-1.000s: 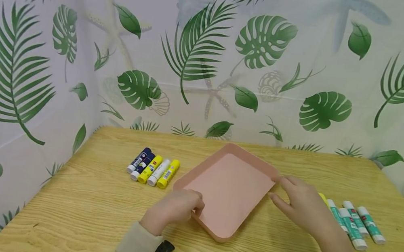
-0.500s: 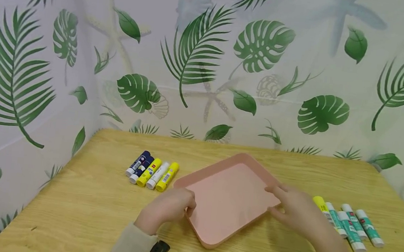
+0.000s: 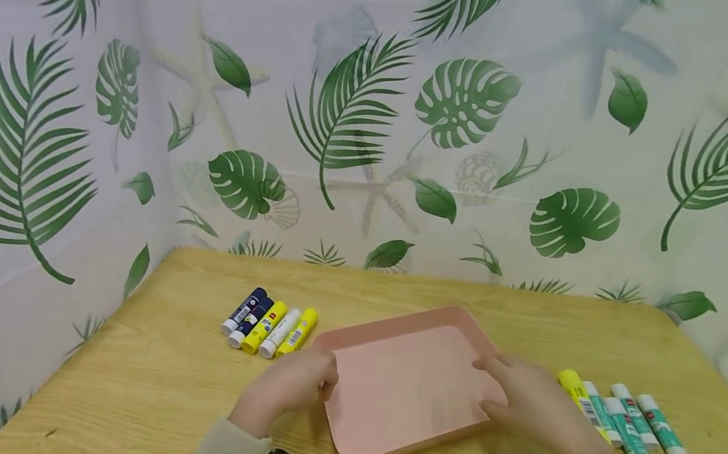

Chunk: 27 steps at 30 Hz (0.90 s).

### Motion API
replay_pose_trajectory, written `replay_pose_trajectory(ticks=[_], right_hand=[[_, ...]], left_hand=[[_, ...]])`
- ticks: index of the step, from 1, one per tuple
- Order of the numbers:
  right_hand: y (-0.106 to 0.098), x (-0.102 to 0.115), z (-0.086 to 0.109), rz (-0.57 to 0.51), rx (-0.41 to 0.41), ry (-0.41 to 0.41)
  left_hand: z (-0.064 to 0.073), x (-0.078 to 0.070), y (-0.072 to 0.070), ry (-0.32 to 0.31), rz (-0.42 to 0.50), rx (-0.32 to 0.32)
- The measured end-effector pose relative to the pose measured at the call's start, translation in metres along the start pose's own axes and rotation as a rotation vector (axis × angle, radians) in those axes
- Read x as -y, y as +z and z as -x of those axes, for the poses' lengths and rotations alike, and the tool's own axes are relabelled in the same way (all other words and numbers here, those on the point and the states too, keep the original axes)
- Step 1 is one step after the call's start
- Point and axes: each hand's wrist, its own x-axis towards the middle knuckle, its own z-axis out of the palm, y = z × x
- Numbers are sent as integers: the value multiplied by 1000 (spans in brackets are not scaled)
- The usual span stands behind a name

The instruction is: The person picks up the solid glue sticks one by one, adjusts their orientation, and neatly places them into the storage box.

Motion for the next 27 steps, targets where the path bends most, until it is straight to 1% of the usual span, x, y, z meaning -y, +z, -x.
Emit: replay_pose_trajectory(ticks=[3, 7, 10, 14, 15, 17, 19, 20, 21, 22, 25, 27], right_hand=[[1, -1, 2, -17, 34, 27], [3, -2, 1, -39, 65, 61], [4, -3, 0, -56, 79, 83], [8, -3, -1, -70, 100, 113], [9, -3, -1, -78, 111, 125], [12, -2, -1, -87, 131, 145], [14, -2, 0, -93, 146, 153], [14, -2, 0, -99, 153, 160], [15, -2, 0, -100, 156, 162], [14, -1, 0, -99, 156, 162], [12, -2, -2, -97, 139, 150], [9, -2, -4, -95, 131, 138]], left_hand=[[-1, -1, 2, -31, 9, -1], [-2, -5, 3, -68, 17, 15], [-2, -8, 2, -50, 16, 15], [0, -14, -1, 14, 16, 10], [1, -17, -2, 22, 23, 18], [4, -22, -3, 18, 58, 60], [7, -27, -3, -9, 115, 121], [8, -30, -4, -35, 158, 156], [8, -33, -4, -57, 194, 182], [9, -35, -4, -71, 210, 200], [8, -38, -6, -84, 225, 222], [6, -39, -9, -76, 199, 221]])
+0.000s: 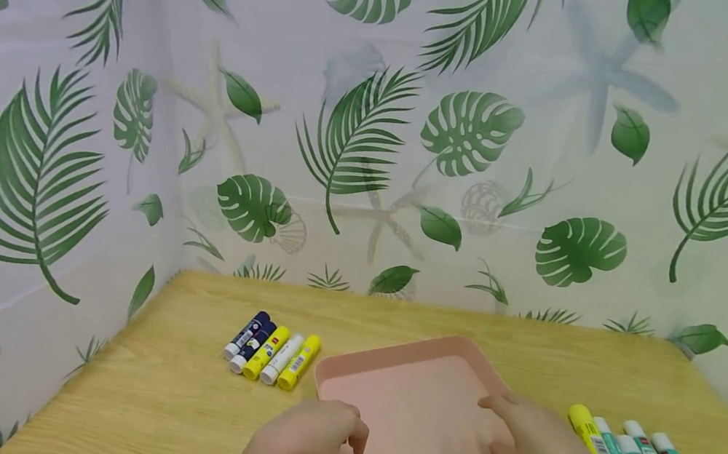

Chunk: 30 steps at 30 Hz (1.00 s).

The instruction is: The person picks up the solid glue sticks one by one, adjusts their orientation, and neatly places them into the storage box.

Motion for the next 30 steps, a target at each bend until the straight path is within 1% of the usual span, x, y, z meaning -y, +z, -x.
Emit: replay_pose_trajectory(ticks=[1, 5, 12, 17, 19, 27, 30], right_hand=[[0, 0, 0, -1, 2, -3], [-2, 0, 1, -16, 18, 5], [0, -6, 0, 4, 22, -53], [2, -6, 1, 10, 34, -48], [2, -7, 1, 6, 46, -45], [1, -7, 1, 0, 69, -62], [2, -8, 0, -3, 84, -77]], left_hand=[[0, 0, 0, 6, -15, 2], [0, -3, 1, 11, -27, 25], [-2, -4, 6, 23, -61, 37], [-2, -4, 8, 23, -73, 46], [-1, -5, 8, 26, -74, 46], [0, -6, 6, 77, -146, 32], [0, -6, 5, 79, -145, 34]])
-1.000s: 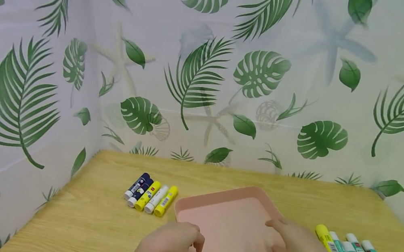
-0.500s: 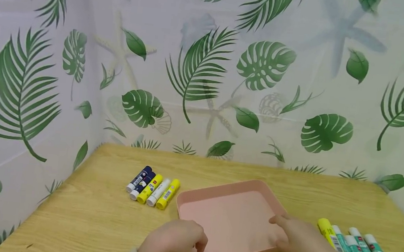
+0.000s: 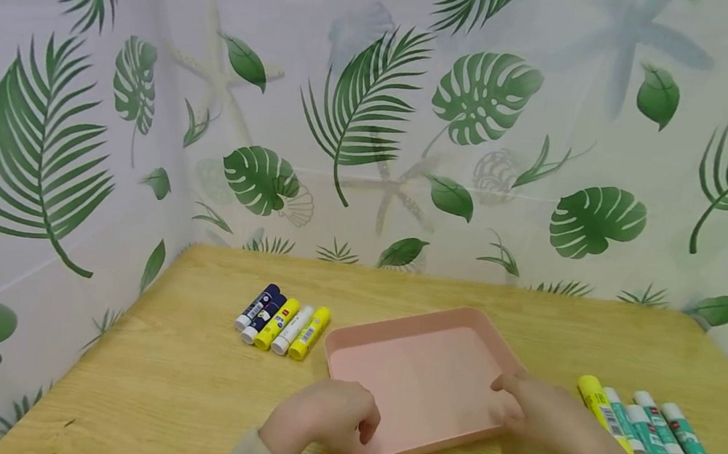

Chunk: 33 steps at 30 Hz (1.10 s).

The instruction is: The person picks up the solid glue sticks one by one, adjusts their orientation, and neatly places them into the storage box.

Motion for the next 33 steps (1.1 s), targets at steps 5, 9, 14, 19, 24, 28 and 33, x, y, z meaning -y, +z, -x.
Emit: replay_pose_trajectory(ticks=[5, 9, 14, 19, 24, 28, 33], right_hand=[[-2, -1, -2, -2, -1, -33], [-1, -2, 0, -1, 10, -33], [0, -4, 1, -8, 16, -35], [2, -5, 0, -37, 34, -1], [4, -6, -2, -57, 41, 10], [6, -7, -3, -68, 44, 5], [7, -7, -3, -80, 57, 32]], left_hand=[[-1, 1, -3, -15, -11, -6], [-1, 0, -2, 10, -21, -5], [-2, 0, -1, 5, -17, -7], [-2, -1, -1, -26, -7, 8], [0, -2, 0, -33, -27, -8], [0, -1, 0, -38, -34, -22], [-1, 2, 1, -32, -46, -42]])
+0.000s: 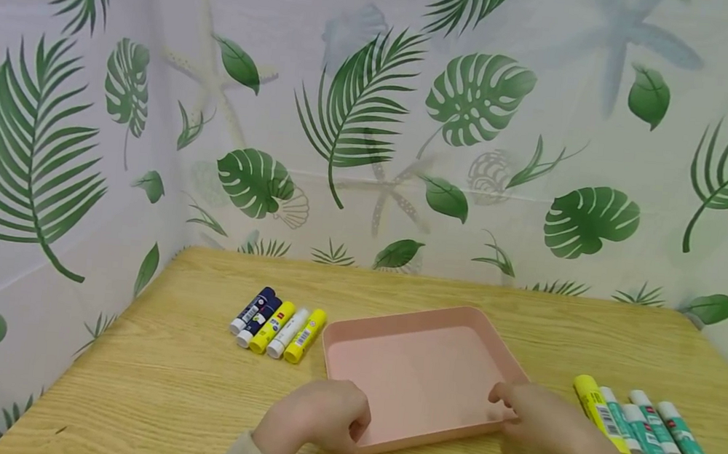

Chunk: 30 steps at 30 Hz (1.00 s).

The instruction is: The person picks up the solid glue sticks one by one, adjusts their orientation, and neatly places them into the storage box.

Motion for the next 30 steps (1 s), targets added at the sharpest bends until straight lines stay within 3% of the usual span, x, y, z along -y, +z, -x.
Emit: replay_pose_trajectory(ticks=[30], right_hand=[[2, -1, -1, 50, -8, -57]], left_hand=[[0, 15, -2, -31, 52, -33]])
